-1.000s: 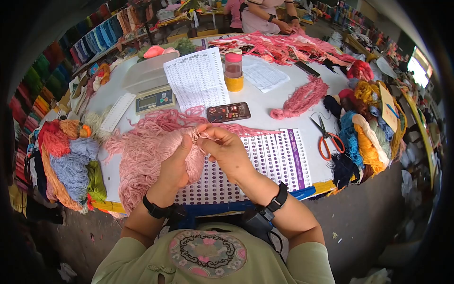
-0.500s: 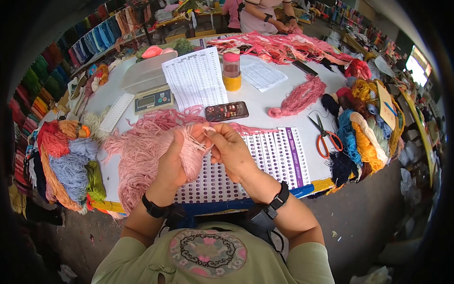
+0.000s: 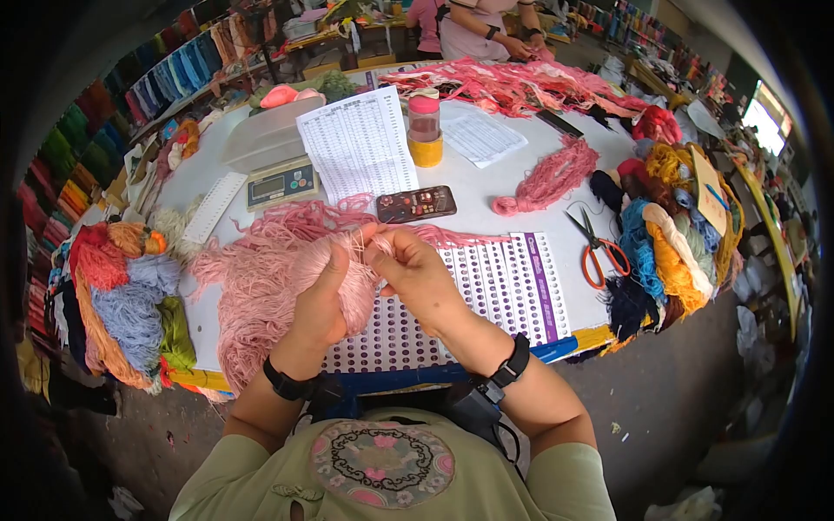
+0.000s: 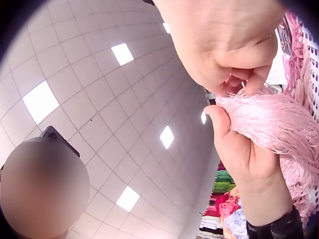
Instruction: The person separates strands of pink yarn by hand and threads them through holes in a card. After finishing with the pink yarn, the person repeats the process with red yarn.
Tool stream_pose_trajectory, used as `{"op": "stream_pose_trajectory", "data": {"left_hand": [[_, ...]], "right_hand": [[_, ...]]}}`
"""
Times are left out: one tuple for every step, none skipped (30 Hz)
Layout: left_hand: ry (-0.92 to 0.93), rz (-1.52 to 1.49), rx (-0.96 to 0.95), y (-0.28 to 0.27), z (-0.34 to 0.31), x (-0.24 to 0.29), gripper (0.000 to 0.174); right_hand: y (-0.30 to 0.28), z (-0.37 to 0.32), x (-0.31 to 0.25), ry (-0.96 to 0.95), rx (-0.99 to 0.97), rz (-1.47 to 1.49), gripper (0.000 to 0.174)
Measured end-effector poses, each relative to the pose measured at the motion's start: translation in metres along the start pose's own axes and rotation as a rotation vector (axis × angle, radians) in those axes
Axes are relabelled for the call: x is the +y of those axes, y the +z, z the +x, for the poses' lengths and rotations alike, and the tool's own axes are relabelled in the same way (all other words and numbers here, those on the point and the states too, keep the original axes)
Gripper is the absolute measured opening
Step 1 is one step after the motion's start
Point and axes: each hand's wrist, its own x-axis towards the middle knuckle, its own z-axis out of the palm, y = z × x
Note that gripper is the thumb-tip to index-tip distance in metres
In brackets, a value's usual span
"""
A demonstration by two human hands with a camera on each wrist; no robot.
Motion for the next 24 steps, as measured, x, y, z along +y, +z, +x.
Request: {"op": "stream_pose_trajectory", "data": {"left_hand": [[-0.011,0.027,-0.015,0.002,0.0,0.0,0.06],[-0.022,0.053,-0.03,0.003,0.001,0.001,0.06],[-0.023,0.054,-0.03,0.003,0.001,0.001,0.06],[-0.007,0.054,-0.028,0.003,0.001,0.001,0.058],[0.009,0.054,-0.027,0.003,0.001,0.001,0.056],[0.009,0.053,-0.027,0.003,0.001,0.001,0.056],[0.016,0.098,0.007,0.001,0.001,0.002,0.052],[0.021,0.141,0.043,-0.001,0.001,0.003,0.048],[0.023,0.139,0.047,-0.003,0.0,0.005,0.048],[-0.018,0.141,0.098,-0.004,0.0,0.011,0.046],[-0.06,0.142,0.149,-0.002,0.0,0.02,0.044],[-0.112,0.034,0.151,0.002,-0.003,0.033,0.037],[-0.115,0.03,0.157,-0.007,-0.005,0.048,0.037],[-0.144,0.043,0.096,-0.023,-0.009,0.067,0.032],[-0.172,0.056,0.036,-0.039,-0.013,0.083,0.027],[-0.096,-0.06,0.079,-0.055,-0.015,0.096,0.023],[-0.017,-0.175,0.122,-0.071,-0.017,0.109,0.02],[0.031,-0.252,0.141,-0.089,-0.02,0.122,0.019],[0.079,-0.328,0.159,-0.109,-0.025,0.137,0.017],[0.112,-0.337,0.263,-0.136,-0.034,0.153,0.016],[0.143,-0.346,0.366,-0.166,-0.044,0.169,0.015],[0.164,-0.269,0.459,-0.192,-0.054,0.187,0.014],[0.186,-0.189,0.55,-0.22,-0.065,0.206,0.015],[0.205,-0.197,0.547,-0.259,-0.079,0.225,0.015]], "right_hand": [[0.002,-0.001,-0.002,-0.011,-0.005,-0.078,0.017],[0.002,0.0,-0.001,-0.011,-0.005,-0.077,0.017],[0.002,0.0,0.001,-0.015,-0.004,-0.063,0.016],[0.002,0.0,0.002,-0.019,-0.004,-0.05,0.015],[0.003,0.0,0.002,-0.019,-0.004,-0.05,0.015],[0.004,0.0,0.002,-0.027,0.011,-0.011,0.015],[0.004,0.0,0.002,-0.034,0.026,0.028,0.015],[0.002,0.0,0.002,-0.031,0.024,0.027,0.015],[-0.002,-0.002,0.002,0.025,-0.053,0.131,0.014],[-0.007,-0.004,0.002,0.084,-0.13,0.234,0.013],[-0.01,-0.007,-0.002,0.09,-0.13,0.232,0.013],[-0.012,-0.011,-0.011,0.109,-0.176,0.09,0.011],[-0.016,-0.014,-0.016,0.128,-0.223,-0.051,0.01],[-0.029,-0.013,-0.012,-0.023,-0.139,-0.07,0.009],[-0.037,-0.011,-0.015,-0.197,0.038,-0.088,0.011],[-0.06,-0.005,-0.013,-0.349,0.221,-0.202,0.013],[-0.085,0.001,-0.01,-0.36,0.396,-0.143,0.015],[-0.089,-0.002,-0.024,-0.386,0.459,0.142,0.016],[-0.115,-0.005,-0.025,-0.32,0.428,0.327,0.013],[-0.153,-0.01,-0.016,-0.296,0.318,0.478,0.014],[-0.188,-0.014,-0.009,-0.327,0.254,0.457,0.015],[-0.205,-0.02,-0.014,-0.322,0.304,0.567,0.014],[-0.222,-0.028,-0.022,-0.287,0.414,0.508,0.015],[-0.236,-0.035,-0.03,-0.255,0.518,0.389,0.017]]}}
